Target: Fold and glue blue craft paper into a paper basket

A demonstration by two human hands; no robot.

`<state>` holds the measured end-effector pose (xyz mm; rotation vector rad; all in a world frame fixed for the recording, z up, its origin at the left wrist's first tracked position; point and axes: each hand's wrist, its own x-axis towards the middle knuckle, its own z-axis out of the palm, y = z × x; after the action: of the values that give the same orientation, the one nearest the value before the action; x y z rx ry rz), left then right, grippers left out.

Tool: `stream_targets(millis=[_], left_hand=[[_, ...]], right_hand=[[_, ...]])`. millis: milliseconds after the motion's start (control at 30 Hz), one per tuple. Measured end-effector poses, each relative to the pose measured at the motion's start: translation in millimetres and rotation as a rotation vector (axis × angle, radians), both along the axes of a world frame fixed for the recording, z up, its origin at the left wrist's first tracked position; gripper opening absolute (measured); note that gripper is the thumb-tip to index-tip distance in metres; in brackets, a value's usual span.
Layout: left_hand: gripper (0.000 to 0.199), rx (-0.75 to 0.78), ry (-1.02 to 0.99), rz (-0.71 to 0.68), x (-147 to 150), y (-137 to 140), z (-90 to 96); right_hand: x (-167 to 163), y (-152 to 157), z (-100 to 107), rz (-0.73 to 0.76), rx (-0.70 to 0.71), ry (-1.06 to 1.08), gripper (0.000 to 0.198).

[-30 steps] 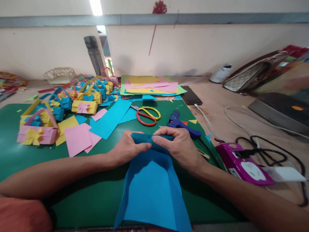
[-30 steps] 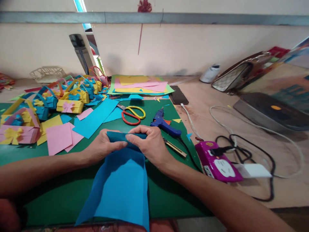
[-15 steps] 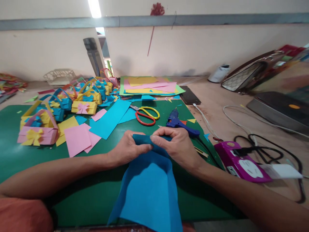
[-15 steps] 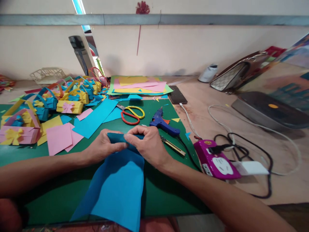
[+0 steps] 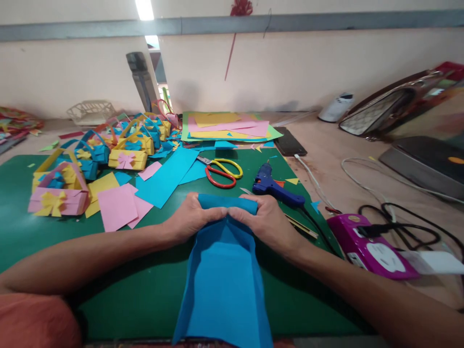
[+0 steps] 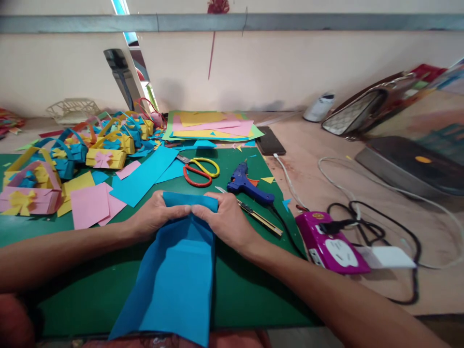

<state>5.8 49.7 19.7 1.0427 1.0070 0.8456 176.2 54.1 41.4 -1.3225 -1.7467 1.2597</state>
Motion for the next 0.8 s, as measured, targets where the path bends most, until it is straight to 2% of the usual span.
stream_targets(millis=[300, 467, 567, 800], left_hand=[[0.018, 0.029, -0.037, 0.007, -2, 4, -0.1], [0.024, -0.006, -0.040, -0.014, -8, 8, -6.2], [0.025, -0.020, -0.057, -0.039, -11, 11, -7.9], [0.027, -0.010, -0.009, -0.105, -14, 15, -4.9]], right_hand=[[1, 1, -6, -0.033, -0.032, 0.042, 0.041], [5, 4, -5, 0.099, -0.113, 0.046, 0.030], [7, 6, -8, 0.135, -0.107, 0.032, 0.025], [13, 8, -14, 0.126, -0.086, -0.022, 0.034]])
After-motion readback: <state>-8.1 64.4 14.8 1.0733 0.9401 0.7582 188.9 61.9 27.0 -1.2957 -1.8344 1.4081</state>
